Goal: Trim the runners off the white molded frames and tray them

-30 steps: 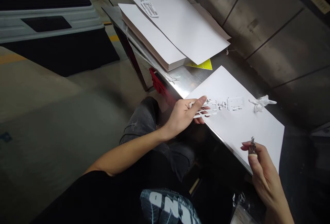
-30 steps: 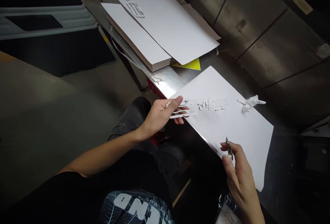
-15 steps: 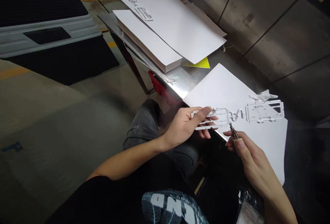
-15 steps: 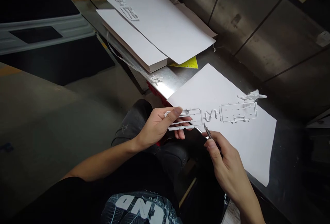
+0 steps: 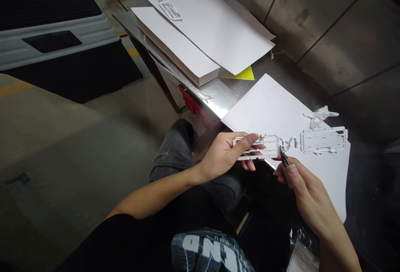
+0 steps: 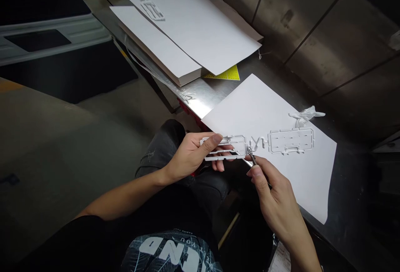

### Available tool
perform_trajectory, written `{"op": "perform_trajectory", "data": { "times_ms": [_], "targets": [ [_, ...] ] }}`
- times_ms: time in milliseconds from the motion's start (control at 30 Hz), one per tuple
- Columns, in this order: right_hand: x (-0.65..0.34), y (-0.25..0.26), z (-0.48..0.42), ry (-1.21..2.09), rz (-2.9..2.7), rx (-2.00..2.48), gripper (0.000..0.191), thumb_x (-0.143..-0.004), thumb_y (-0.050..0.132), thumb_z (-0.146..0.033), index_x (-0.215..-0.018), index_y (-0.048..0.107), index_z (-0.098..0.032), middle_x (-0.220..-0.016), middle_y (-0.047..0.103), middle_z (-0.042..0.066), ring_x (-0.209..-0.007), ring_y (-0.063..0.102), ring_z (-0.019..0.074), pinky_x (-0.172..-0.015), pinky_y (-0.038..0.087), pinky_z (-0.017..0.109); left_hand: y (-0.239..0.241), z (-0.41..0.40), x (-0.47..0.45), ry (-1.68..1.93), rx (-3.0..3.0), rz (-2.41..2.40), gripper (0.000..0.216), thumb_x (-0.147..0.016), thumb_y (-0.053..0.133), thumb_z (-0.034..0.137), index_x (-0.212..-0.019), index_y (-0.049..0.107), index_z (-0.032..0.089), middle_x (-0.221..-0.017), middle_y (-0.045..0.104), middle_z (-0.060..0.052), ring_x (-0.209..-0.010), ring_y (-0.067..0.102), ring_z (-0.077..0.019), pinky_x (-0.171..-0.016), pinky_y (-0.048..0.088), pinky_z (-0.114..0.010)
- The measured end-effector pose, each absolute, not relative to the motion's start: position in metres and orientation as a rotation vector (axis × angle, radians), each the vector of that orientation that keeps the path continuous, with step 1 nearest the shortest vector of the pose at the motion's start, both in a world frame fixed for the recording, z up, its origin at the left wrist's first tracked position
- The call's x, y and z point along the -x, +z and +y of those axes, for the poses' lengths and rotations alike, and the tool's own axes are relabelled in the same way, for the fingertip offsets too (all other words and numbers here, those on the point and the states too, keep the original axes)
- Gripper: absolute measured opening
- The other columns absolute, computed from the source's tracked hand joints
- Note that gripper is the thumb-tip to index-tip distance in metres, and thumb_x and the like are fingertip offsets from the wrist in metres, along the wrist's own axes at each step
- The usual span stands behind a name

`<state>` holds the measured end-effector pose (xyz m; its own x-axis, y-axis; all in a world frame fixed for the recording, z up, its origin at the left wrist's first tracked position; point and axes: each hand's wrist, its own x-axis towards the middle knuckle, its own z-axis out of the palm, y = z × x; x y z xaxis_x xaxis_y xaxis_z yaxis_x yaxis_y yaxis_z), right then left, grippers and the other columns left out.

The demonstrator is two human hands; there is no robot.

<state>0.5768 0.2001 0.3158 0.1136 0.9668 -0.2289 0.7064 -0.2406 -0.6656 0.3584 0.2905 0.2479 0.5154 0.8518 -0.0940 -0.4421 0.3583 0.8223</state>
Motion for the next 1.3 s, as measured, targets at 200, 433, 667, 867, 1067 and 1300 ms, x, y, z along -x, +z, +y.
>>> {"op": "perform_trajectory", "data": {
  "times_ms": [200, 433, 667, 867, 1067, 1300],
  "targets": [
    [-0.577, 0.315, 0.204, 0.828, -1.637, 2.029, 0.062, -0.104, 0.051, -0.081, -0.101, 0.079, -0.026, -0.091, 0.072, 0.003, -0.085, 0.067, 0.0192, -0.084, 0.059, 0.029, 0.246, 0.293, -0.356, 0.887, -0.858, 0.582, 0.061, -0.095, 0.076, 0.068, -0.096, 0.08, 0.008, -0.074, 0.079, -0.009, -0.054, 0.072, -0.012, -0.053, 0.057, -0.019],
    [-0.576, 0.314, 0.205, 0.806, -1.605, 2.039, 0.061, -0.102, 0.055, -0.082, -0.095, 0.078, -0.026, -0.085, 0.067, 0.003, -0.078, 0.062, 0.0189, -0.087, 0.061, 0.031, 0.245, 0.293, -0.355, 0.886, -0.881, 0.593, 0.061, -0.097, 0.073, 0.069, -0.096, 0.08, 0.008, -0.083, 0.083, -0.012, -0.055, 0.072, -0.0115, -0.054, 0.057, -0.02],
    [-0.577, 0.312, 0.209, 0.772, -1.614, 2.034, 0.063, -0.101, 0.056, -0.081, -0.078, 0.066, -0.024, -0.099, 0.075, 0.005, -0.072, 0.059, 0.0176, -0.093, 0.063, 0.034, 0.241, 0.299, -0.352, 0.801, -0.906, 0.563, 0.071, -0.098, 0.066, 0.074, -0.108, 0.079, 0.006, -0.087, 0.083, -0.015, -0.056, 0.073, -0.0129, -0.052, 0.058, -0.02],
    [-0.588, 0.304, 0.213, 0.667, -1.678, 1.991, 0.052, -0.103, 0.06, -0.075, -0.102, 0.08, -0.028, -0.109, 0.078, 0.005, -0.095, 0.072, 0.0236, -0.094, 0.062, 0.036, 0.241, 0.307, -0.345, 0.553, -0.771, 0.426, 0.078, -0.099, 0.062, 0.077, -0.127, 0.077, 0.006, -0.099, 0.083, -0.02, -0.055, 0.065, -0.0112, -0.045, 0.053, -0.019],
    [-0.598, 0.3, 0.205, 0.676, -1.587, 2.02, 0.054, -0.104, 0.06, -0.076, -0.129, 0.081, -0.034, -0.11, 0.077, 0.004, -0.098, 0.073, 0.0239, -0.096, 0.06, 0.039, 0.241, 0.303, -0.339, 0.84, -0.967, 0.499, 0.057, -0.1, 0.076, 0.056, -0.139, 0.076, 0.015, -0.125, 0.08, -0.017, -0.08, 0.073, -0.0143, -0.064, 0.062, -0.023],
    [-0.596, 0.306, 0.202, 0.733, -1.526, 2.019, 0.051, -0.103, 0.059, -0.078, -0.13, 0.08, -0.04, -0.112, 0.076, 0.001, -0.102, 0.071, 0.0225, -0.103, 0.059, 0.038, 0.226, 0.295, -0.342, 1.52, -1.911, 0.735, 0.063, -0.092, 0.089, 0.026, -0.151, 0.066, 0.021, -0.128, 0.077, -0.01, -0.089, 0.072, -0.0125, -0.092, 0.069, -0.029]
  ]
}}
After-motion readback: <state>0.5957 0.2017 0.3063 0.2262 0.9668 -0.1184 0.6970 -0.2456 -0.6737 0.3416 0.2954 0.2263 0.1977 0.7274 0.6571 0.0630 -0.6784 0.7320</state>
